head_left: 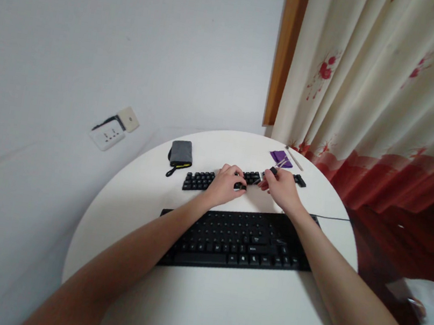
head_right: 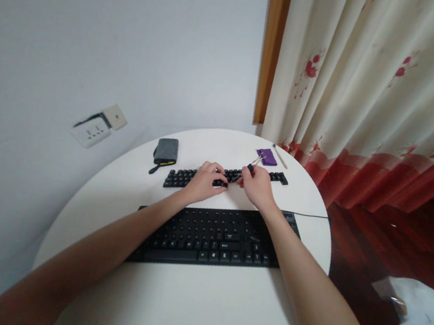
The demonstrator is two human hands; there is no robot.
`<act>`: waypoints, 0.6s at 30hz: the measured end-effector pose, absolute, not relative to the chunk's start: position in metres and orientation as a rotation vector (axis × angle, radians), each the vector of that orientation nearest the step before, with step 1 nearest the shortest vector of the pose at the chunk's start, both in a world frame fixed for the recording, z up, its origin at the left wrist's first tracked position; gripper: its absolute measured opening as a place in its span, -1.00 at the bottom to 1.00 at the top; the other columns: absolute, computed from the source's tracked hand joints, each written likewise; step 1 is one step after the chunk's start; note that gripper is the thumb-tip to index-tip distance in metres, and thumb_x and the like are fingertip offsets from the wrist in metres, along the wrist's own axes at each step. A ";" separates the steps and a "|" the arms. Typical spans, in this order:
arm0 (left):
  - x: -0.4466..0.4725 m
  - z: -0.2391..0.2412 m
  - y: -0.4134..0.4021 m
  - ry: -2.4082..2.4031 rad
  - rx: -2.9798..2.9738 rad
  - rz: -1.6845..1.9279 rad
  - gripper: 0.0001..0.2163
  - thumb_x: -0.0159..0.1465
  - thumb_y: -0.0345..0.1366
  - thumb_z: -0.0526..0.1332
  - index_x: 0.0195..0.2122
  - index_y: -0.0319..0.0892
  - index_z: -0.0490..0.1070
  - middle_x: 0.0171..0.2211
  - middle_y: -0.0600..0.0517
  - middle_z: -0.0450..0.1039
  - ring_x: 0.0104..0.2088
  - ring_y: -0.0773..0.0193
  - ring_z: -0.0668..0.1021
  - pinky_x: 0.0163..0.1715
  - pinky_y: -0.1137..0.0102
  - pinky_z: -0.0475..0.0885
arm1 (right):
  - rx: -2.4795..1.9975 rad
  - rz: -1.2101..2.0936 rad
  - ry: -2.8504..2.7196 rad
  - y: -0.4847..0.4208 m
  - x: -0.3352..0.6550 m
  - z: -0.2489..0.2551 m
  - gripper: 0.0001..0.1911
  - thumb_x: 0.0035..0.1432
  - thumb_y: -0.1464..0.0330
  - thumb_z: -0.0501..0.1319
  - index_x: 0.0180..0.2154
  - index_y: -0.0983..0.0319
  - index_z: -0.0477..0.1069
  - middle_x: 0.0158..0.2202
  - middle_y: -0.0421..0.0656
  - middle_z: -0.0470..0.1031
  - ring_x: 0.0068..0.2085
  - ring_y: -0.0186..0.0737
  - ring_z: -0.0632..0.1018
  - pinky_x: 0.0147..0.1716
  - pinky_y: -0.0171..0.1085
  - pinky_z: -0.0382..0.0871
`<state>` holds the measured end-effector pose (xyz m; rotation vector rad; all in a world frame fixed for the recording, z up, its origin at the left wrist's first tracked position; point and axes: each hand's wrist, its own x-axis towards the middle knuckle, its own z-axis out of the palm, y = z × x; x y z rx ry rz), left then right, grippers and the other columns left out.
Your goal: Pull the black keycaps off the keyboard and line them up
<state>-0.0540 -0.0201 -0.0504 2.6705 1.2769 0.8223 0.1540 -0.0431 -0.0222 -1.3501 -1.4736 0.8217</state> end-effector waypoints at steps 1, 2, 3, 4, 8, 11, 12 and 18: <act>-0.054 -0.051 -0.020 1.292 2.675 0.824 -0.91 0.17 -0.26 0.39 -0.27 -0.03 0.61 -0.06 0.01 0.42 0.01 0.07 0.37 0.09 0.11 0.36 | -1.350 0.821 -1.479 -0.044 0.154 -0.022 -0.68 0.28 0.30 0.10 -0.51 0.24 0.38 -0.53 -0.04 0.60 -0.52 -0.23 0.58 -0.43 -0.31 0.44; -0.055 -0.051 -0.020 1.299 2.680 0.824 -0.90 0.17 -0.26 0.40 -0.27 -0.03 0.61 -0.06 0.01 0.42 0.01 0.07 0.37 0.09 0.12 0.36 | -1.350 0.822 -1.481 -0.044 0.153 -0.021 -0.68 0.27 0.30 0.10 -0.52 0.24 0.38 -0.53 -0.04 0.60 -0.52 -0.24 0.58 -0.43 -0.31 0.44; -0.055 -0.051 -0.020 1.302 2.685 0.821 -0.90 0.17 -0.26 0.40 -0.27 -0.03 0.61 -0.06 0.02 0.42 0.02 0.07 0.37 0.09 0.12 0.36 | -1.350 0.823 -1.482 -0.044 0.153 -0.020 -0.68 0.27 0.31 0.10 -0.52 0.24 0.38 -0.53 -0.04 0.60 -0.53 -0.24 0.58 -0.43 -0.32 0.44; -0.055 -0.051 -0.020 1.302 2.689 0.818 -0.89 0.17 -0.26 0.40 -0.26 -0.03 0.61 -0.05 0.02 0.42 0.02 0.07 0.37 0.09 0.13 0.36 | -1.349 0.825 -1.481 -0.045 0.153 -0.020 -0.68 0.28 0.31 0.10 -0.52 0.24 0.38 -0.53 -0.05 0.60 -0.53 -0.25 0.58 -0.43 -0.32 0.44; -0.053 -0.051 -0.021 1.331 2.687 0.810 -0.78 0.15 -0.25 0.41 -0.15 -0.03 0.58 -0.03 0.01 0.41 0.02 0.06 0.37 0.08 0.13 0.36 | -1.337 0.826 -1.477 -0.046 0.152 -0.019 -0.69 0.29 0.30 0.10 -0.49 0.24 0.38 -0.53 -0.05 0.60 -0.53 -0.26 0.57 -0.42 -0.33 0.44; -0.051 -0.051 -0.023 1.401 2.669 0.813 -0.70 0.14 -0.26 0.40 -0.07 -0.02 0.54 0.00 0.00 0.40 0.05 0.03 0.35 0.06 0.10 0.34 | -1.342 0.838 -1.471 -0.048 0.152 -0.017 -0.69 0.29 0.31 0.10 -0.50 0.24 0.37 -0.51 -0.04 0.61 -0.53 -0.26 0.57 -0.43 -0.33 0.44; -0.051 -0.051 -0.024 1.424 2.661 0.817 -0.68 0.14 -0.26 0.40 -0.06 -0.01 0.53 0.01 0.00 0.39 0.06 0.02 0.35 0.06 0.09 0.33 | -1.345 0.845 -1.467 -0.048 0.152 -0.017 -0.69 0.29 0.31 0.10 -0.50 0.24 0.37 -0.51 -0.04 0.61 -0.53 -0.26 0.57 -0.44 -0.33 0.44; -0.048 -0.052 -0.026 1.501 2.625 0.797 -0.68 0.15 -0.25 0.39 -0.05 0.00 0.52 0.02 -0.02 0.38 0.07 -0.01 0.34 0.04 0.08 0.30 | -1.340 0.860 -1.462 -0.047 0.152 -0.019 -0.71 0.27 0.30 0.12 -0.49 0.24 0.37 -0.51 -0.04 0.61 -0.53 -0.25 0.57 -0.45 -0.32 0.44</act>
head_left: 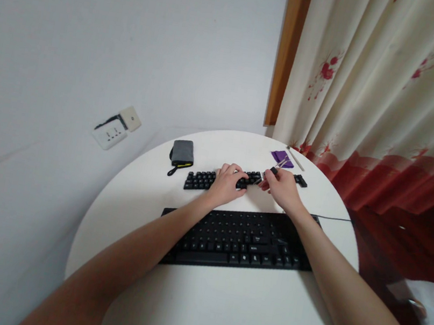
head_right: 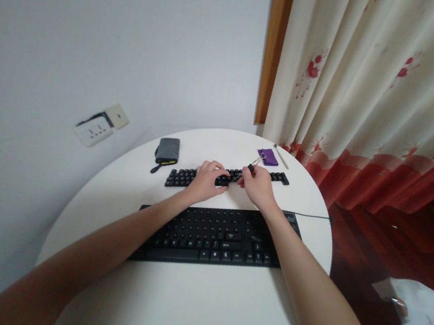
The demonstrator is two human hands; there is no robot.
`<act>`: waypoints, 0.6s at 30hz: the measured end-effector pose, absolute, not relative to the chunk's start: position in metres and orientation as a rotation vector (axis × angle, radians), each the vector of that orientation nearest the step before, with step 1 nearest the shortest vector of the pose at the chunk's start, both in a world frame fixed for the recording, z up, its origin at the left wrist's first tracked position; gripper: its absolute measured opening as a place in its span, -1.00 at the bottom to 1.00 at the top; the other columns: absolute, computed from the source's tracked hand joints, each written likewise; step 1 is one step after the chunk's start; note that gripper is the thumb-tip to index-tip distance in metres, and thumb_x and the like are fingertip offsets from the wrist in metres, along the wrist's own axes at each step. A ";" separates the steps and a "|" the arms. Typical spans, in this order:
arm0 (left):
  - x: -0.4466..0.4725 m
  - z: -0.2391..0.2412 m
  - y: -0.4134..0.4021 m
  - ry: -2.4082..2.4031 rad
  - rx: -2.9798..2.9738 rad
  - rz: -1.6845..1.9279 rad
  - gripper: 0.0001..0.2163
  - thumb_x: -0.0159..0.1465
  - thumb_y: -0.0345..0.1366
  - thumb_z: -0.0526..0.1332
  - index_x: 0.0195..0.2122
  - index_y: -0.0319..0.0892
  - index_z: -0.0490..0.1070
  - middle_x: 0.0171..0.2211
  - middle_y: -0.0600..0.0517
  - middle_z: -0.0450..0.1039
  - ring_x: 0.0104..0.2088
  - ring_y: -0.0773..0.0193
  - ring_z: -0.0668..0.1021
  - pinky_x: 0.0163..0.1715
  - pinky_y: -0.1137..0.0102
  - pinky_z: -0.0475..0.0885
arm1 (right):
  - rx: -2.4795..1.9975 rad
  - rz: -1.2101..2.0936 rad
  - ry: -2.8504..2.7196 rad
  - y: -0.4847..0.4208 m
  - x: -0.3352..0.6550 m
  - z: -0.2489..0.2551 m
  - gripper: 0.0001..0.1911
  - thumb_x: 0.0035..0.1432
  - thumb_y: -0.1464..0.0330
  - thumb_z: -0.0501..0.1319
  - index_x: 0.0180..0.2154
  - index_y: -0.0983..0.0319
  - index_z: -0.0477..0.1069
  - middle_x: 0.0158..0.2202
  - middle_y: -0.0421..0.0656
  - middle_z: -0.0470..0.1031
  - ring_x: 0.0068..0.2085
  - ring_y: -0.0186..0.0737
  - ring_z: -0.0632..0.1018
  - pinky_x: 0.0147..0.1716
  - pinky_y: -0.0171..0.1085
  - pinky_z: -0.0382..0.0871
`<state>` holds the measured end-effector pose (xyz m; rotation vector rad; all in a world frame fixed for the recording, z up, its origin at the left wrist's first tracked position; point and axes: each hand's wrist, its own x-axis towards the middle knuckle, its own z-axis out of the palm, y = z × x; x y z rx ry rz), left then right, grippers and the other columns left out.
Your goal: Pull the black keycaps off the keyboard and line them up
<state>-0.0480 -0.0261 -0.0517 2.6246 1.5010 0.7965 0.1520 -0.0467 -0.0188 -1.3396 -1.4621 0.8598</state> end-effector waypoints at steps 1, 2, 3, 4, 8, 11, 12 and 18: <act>-0.048 -0.052 -0.026 1.507 2.623 0.793 -0.69 0.15 -0.25 0.39 -0.06 0.00 0.52 0.02 -0.02 0.38 0.08 -0.02 0.33 0.04 0.08 0.29 | -1.336 0.861 -1.464 -0.046 0.152 -0.019 -0.71 0.27 0.30 0.12 -0.50 0.24 0.38 -0.51 -0.03 0.61 -0.53 -0.25 0.57 -0.45 -0.32 0.44; -0.048 -0.051 -0.026 1.506 2.625 0.788 -0.71 0.16 -0.25 0.39 -0.07 0.01 0.53 0.02 -0.02 0.38 0.08 -0.02 0.33 0.05 0.07 0.29 | -1.333 0.863 -1.466 -0.046 0.152 -0.020 -0.70 0.27 0.30 0.12 -0.50 0.24 0.38 -0.51 -0.03 0.61 -0.53 -0.25 0.57 -0.45 -0.32 0.44; -0.048 -0.051 -0.026 1.499 2.628 0.780 -0.73 0.16 -0.25 0.38 -0.08 0.01 0.54 0.03 -0.02 0.37 0.08 -0.02 0.32 0.05 0.07 0.28 | -1.331 0.862 -1.468 -0.045 0.152 -0.020 -0.70 0.27 0.30 0.11 -0.50 0.24 0.39 -0.51 -0.03 0.61 -0.53 -0.25 0.58 -0.45 -0.32 0.44; -0.048 -0.051 -0.026 1.488 2.632 0.770 -0.75 0.17 -0.25 0.38 -0.11 0.01 0.55 0.03 -0.02 0.37 0.08 -0.02 0.32 0.04 0.08 0.28 | -1.332 0.860 -1.471 -0.045 0.152 -0.021 -0.70 0.27 0.30 0.11 -0.50 0.24 0.39 -0.52 -0.03 0.61 -0.53 -0.25 0.57 -0.45 -0.32 0.44; -0.048 -0.052 -0.026 1.459 2.644 0.762 -0.85 0.18 -0.24 0.37 -0.20 0.00 0.58 0.04 0.00 0.36 0.08 0.00 0.31 0.03 0.09 0.29 | -1.333 0.844 -1.477 -0.046 0.152 -0.020 -0.68 0.28 0.29 0.11 -0.51 0.24 0.38 -0.53 -0.05 0.60 -0.54 -0.26 0.56 -0.44 -0.33 0.44; -0.048 -0.052 -0.026 1.469 2.640 0.783 -0.85 0.17 -0.26 0.38 -0.21 -0.02 0.58 0.04 -0.01 0.36 0.08 0.00 0.31 0.03 0.08 0.29 | -1.333 0.844 -1.483 -0.047 0.152 -0.019 -0.67 0.28 0.29 0.12 -0.52 0.24 0.37 -0.54 -0.05 0.60 -0.54 -0.27 0.56 -0.44 -0.34 0.44; -0.048 -0.052 -0.026 1.472 2.637 0.790 -0.85 0.17 -0.26 0.38 -0.22 -0.02 0.57 0.04 -0.01 0.36 0.08 0.00 0.32 0.03 0.08 0.29 | -1.333 0.847 -1.486 -0.047 0.152 -0.019 -0.67 0.28 0.28 0.12 -0.52 0.24 0.37 -0.54 -0.05 0.60 -0.54 -0.27 0.56 -0.44 -0.34 0.43; -0.048 -0.050 -0.027 1.472 2.627 0.795 -0.87 0.17 -0.27 0.38 -0.23 -0.03 0.56 0.04 -0.01 0.36 0.06 -0.01 0.33 0.03 0.07 0.30 | -1.332 0.867 -1.477 -0.046 0.152 -0.020 -0.70 0.27 0.30 0.12 -0.50 0.23 0.37 -0.54 -0.06 0.60 -0.54 -0.27 0.57 -0.45 -0.34 0.43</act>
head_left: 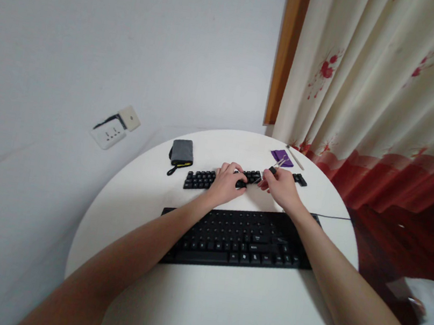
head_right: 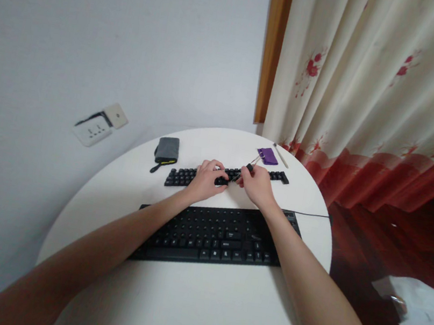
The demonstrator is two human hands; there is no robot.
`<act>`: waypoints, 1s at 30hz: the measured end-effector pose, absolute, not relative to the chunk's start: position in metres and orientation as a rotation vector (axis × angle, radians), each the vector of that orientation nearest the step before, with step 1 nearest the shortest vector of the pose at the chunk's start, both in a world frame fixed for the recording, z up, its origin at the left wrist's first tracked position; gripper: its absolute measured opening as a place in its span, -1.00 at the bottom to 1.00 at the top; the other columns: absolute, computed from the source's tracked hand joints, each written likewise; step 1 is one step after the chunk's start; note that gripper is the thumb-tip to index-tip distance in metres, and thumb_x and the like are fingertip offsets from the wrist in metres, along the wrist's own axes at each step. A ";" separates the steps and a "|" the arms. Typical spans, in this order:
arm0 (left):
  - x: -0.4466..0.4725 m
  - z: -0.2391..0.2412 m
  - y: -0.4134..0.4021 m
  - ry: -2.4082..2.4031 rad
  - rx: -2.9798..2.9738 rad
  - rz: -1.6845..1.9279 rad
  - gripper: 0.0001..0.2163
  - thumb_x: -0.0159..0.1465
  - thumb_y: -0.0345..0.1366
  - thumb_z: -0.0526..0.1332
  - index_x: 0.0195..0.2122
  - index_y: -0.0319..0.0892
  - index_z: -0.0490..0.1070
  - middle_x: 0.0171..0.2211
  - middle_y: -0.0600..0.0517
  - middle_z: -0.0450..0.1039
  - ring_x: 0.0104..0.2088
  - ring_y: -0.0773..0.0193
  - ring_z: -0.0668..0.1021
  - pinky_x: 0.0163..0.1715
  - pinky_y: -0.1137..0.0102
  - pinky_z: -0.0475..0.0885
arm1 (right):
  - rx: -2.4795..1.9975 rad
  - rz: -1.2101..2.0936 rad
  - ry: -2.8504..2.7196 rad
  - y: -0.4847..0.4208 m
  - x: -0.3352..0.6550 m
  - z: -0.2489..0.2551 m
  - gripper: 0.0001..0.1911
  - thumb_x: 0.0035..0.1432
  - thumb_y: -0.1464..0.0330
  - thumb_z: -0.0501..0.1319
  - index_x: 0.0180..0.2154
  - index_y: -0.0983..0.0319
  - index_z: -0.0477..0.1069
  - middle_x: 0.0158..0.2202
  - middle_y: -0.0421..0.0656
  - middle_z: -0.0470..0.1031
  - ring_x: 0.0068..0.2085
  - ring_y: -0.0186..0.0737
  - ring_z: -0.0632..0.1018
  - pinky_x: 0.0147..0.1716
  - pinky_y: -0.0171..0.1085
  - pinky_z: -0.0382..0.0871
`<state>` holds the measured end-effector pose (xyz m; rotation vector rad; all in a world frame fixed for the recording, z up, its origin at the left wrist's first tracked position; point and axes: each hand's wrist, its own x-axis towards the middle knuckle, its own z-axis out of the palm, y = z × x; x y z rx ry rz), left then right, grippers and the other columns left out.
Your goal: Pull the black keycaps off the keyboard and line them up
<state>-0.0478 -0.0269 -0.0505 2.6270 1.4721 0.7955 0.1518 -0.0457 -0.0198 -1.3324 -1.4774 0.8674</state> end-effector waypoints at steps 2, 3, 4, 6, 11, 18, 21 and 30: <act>-0.048 -0.051 -0.026 1.468 2.628 0.804 -0.86 0.17 -0.27 0.38 -0.23 -0.03 0.56 0.04 -0.01 0.36 0.07 -0.01 0.32 0.03 0.06 0.30 | -1.332 0.874 -1.479 -0.046 0.152 -0.019 -0.70 0.27 0.31 0.12 -0.50 0.23 0.37 -0.53 -0.06 0.60 -0.54 -0.27 0.57 -0.45 -0.34 0.43; -0.048 -0.051 -0.026 1.468 2.628 0.808 -0.86 0.16 -0.27 0.38 -0.24 -0.03 0.56 0.05 -0.01 0.35 0.07 -0.01 0.32 0.04 0.06 0.30 | -1.333 0.878 -1.481 -0.047 0.151 -0.018 -0.70 0.27 0.32 0.12 -0.51 0.24 0.37 -0.53 -0.05 0.60 -0.54 -0.27 0.57 -0.46 -0.34 0.43; -0.048 -0.052 -0.026 1.471 2.627 0.810 -0.86 0.16 -0.27 0.39 -0.24 -0.03 0.56 0.05 -0.01 0.35 0.08 -0.02 0.31 0.04 0.06 0.30 | -1.335 0.882 -1.483 -0.047 0.151 -0.017 -0.70 0.27 0.32 0.12 -0.51 0.24 0.37 -0.53 -0.05 0.60 -0.54 -0.27 0.57 -0.46 -0.35 0.42; -0.048 -0.052 -0.025 1.478 2.623 0.807 -0.87 0.16 -0.27 0.38 -0.25 -0.03 0.56 0.05 -0.01 0.34 0.08 -0.02 0.31 0.04 0.06 0.30 | -1.344 0.888 -1.484 -0.049 0.150 -0.016 -0.70 0.27 0.32 0.12 -0.52 0.24 0.38 -0.53 -0.05 0.60 -0.54 -0.28 0.56 -0.46 -0.35 0.42; -0.048 -0.052 -0.025 1.489 2.623 0.807 -0.89 0.16 -0.26 0.39 -0.27 -0.05 0.55 0.05 -0.02 0.34 0.08 -0.02 0.31 0.04 0.06 0.29 | -1.354 0.895 -1.484 -0.050 0.150 -0.014 -0.71 0.25 0.32 0.12 -0.51 0.26 0.39 -0.52 -0.03 0.60 -0.54 -0.27 0.56 -0.47 -0.34 0.42; -0.049 -0.051 -0.025 1.489 2.627 0.800 -0.85 0.16 -0.27 0.38 -0.23 -0.05 0.54 0.04 -0.01 0.36 0.07 -0.02 0.33 0.02 0.06 0.30 | -1.330 0.889 -1.500 -0.048 0.153 -0.017 -0.72 0.24 0.31 0.11 -0.50 0.25 0.39 -0.52 -0.03 0.60 -0.54 -0.27 0.56 -0.50 -0.35 0.40; -0.049 -0.052 -0.025 1.501 2.622 0.783 -0.84 0.17 -0.27 0.37 -0.21 -0.05 0.53 0.04 -0.02 0.36 0.07 -0.03 0.32 0.03 0.06 0.29 | -1.324 0.911 -1.497 -0.048 0.154 -0.015 -0.73 0.24 0.30 0.11 -0.48 0.25 0.39 -0.51 -0.03 0.61 -0.53 -0.27 0.56 -0.48 -0.34 0.41; -0.049 -0.055 -0.024 1.512 2.613 0.800 -0.81 0.17 -0.25 0.37 -0.18 -0.04 0.52 0.02 -0.01 0.36 0.06 -0.02 0.32 0.02 0.07 0.29 | -1.278 0.912 -1.536 -0.051 0.156 -0.009 -0.71 0.25 0.32 0.12 -0.50 0.26 0.40 -0.50 -0.03 0.61 -0.51 -0.28 0.56 -0.46 -0.33 0.42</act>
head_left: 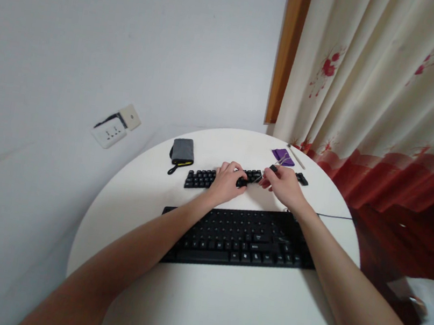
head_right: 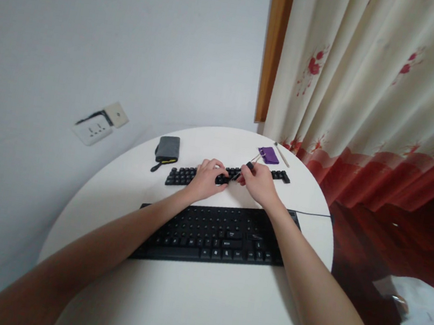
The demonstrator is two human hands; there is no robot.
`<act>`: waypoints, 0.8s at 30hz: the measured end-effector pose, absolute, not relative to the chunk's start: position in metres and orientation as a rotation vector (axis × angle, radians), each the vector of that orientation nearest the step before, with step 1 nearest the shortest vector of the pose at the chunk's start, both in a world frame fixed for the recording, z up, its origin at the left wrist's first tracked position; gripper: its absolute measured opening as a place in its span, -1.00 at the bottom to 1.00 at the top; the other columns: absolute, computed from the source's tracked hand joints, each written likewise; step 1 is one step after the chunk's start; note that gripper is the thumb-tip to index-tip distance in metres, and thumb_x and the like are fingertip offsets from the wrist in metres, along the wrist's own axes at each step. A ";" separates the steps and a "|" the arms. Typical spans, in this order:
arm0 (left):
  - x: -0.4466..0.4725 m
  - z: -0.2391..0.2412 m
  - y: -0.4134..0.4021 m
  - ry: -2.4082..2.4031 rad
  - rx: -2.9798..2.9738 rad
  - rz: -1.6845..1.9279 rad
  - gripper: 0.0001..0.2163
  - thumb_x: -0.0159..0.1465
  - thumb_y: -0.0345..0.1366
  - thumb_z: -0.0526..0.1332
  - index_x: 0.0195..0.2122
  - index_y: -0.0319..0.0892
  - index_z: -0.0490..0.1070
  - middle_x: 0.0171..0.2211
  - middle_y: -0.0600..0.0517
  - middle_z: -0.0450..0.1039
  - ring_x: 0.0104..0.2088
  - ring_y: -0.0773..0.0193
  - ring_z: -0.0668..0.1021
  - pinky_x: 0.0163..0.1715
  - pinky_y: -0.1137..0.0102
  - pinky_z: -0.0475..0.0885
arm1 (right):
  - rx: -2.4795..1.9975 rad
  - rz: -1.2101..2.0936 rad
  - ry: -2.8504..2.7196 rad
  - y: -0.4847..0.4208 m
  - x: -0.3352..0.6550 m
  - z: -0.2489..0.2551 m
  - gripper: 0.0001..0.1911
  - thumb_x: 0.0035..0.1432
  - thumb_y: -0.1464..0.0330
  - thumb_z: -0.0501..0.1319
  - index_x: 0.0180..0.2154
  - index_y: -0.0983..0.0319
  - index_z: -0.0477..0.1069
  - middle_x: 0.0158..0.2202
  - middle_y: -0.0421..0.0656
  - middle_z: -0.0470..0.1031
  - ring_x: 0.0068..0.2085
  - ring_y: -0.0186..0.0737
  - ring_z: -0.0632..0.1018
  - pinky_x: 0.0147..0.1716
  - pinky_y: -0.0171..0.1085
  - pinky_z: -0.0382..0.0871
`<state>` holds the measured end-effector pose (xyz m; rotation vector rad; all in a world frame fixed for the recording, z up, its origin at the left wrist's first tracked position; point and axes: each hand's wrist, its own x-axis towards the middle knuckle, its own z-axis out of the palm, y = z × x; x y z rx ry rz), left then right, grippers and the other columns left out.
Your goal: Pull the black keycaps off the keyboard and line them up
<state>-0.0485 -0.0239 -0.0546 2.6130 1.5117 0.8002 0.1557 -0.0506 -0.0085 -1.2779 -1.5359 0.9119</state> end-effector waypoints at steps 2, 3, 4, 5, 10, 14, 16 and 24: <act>-0.048 -0.055 -0.024 1.505 2.615 0.806 -0.81 0.18 -0.25 0.37 -0.17 -0.04 0.52 0.01 -0.01 0.36 0.06 -0.02 0.32 0.02 0.07 0.29 | -1.271 0.912 -1.535 -0.050 0.156 -0.009 -0.72 0.25 0.33 0.12 -0.50 0.26 0.40 -0.50 -0.03 0.61 -0.51 -0.27 0.56 -0.47 -0.34 0.42; -0.048 -0.056 -0.023 1.504 2.615 0.810 -0.81 0.18 -0.25 0.37 -0.17 -0.04 0.51 0.01 -0.02 0.36 0.06 -0.03 0.32 0.03 0.06 0.29 | -1.268 0.912 -1.534 -0.050 0.156 -0.009 -0.72 0.25 0.33 0.12 -0.49 0.26 0.40 -0.49 -0.03 0.61 -0.50 -0.27 0.57 -0.47 -0.34 0.42; -0.048 -0.056 -0.023 1.506 2.613 0.811 -0.80 0.18 -0.25 0.37 -0.17 -0.05 0.51 0.01 -0.02 0.36 0.06 -0.03 0.32 0.03 0.06 0.29 | -1.265 0.913 -1.534 -0.050 0.156 -0.009 -0.72 0.25 0.33 0.13 -0.49 0.27 0.41 -0.49 -0.02 0.61 -0.50 -0.26 0.57 -0.48 -0.34 0.42; -0.048 -0.056 -0.023 1.509 2.612 0.812 -0.79 0.18 -0.25 0.37 -0.16 -0.05 0.50 0.01 -0.02 0.36 0.06 -0.03 0.32 0.03 0.06 0.29 | -1.264 0.914 -1.531 -0.051 0.156 -0.009 -0.73 0.25 0.33 0.13 -0.48 0.27 0.41 -0.48 -0.02 0.62 -0.50 -0.26 0.57 -0.48 -0.34 0.42; -0.049 -0.055 -0.023 1.534 2.608 0.795 -0.74 0.17 -0.24 0.38 -0.11 -0.04 0.49 0.01 -0.02 0.37 0.06 -0.02 0.33 0.02 0.08 0.30 | -1.277 0.913 -1.549 -0.052 0.155 -0.006 -0.72 0.26 0.33 0.12 -0.49 0.26 0.41 -0.49 -0.04 0.61 -0.50 -0.26 0.56 -0.47 -0.32 0.40; -0.049 -0.053 -0.023 1.533 2.603 0.801 -0.71 0.17 -0.22 0.38 -0.08 -0.03 0.49 0.01 -0.02 0.38 0.06 -0.02 0.34 0.01 0.09 0.30 | -1.222 0.874 -1.730 -0.056 0.159 -0.003 -0.70 0.25 0.28 0.15 -0.48 0.27 0.46 -0.52 -0.12 0.57 -0.50 -0.29 0.51 -0.44 -0.32 0.36; -0.048 -0.051 -0.024 1.539 2.591 0.829 -0.75 0.22 -0.20 0.34 -0.08 -0.04 0.49 0.00 -0.02 0.39 0.05 0.00 0.34 0.01 0.10 0.29 | -1.115 0.874 -1.939 -0.062 0.162 0.001 -0.68 0.24 0.25 0.19 -0.50 0.28 0.49 -0.53 -0.15 0.55 -0.48 -0.31 0.49 -0.41 -0.32 0.34; -0.047 -0.048 -0.023 1.496 2.585 0.905 -0.85 0.30 -0.31 0.22 -0.12 -0.09 0.50 -0.06 -0.02 0.42 0.01 0.06 0.36 0.03 0.15 0.31 | -0.840 1.200 -2.435 -0.094 0.157 0.023 -0.68 0.22 0.29 0.21 -0.52 0.28 0.55 -0.53 -0.15 0.56 -0.47 -0.31 0.49 -0.36 -0.31 0.35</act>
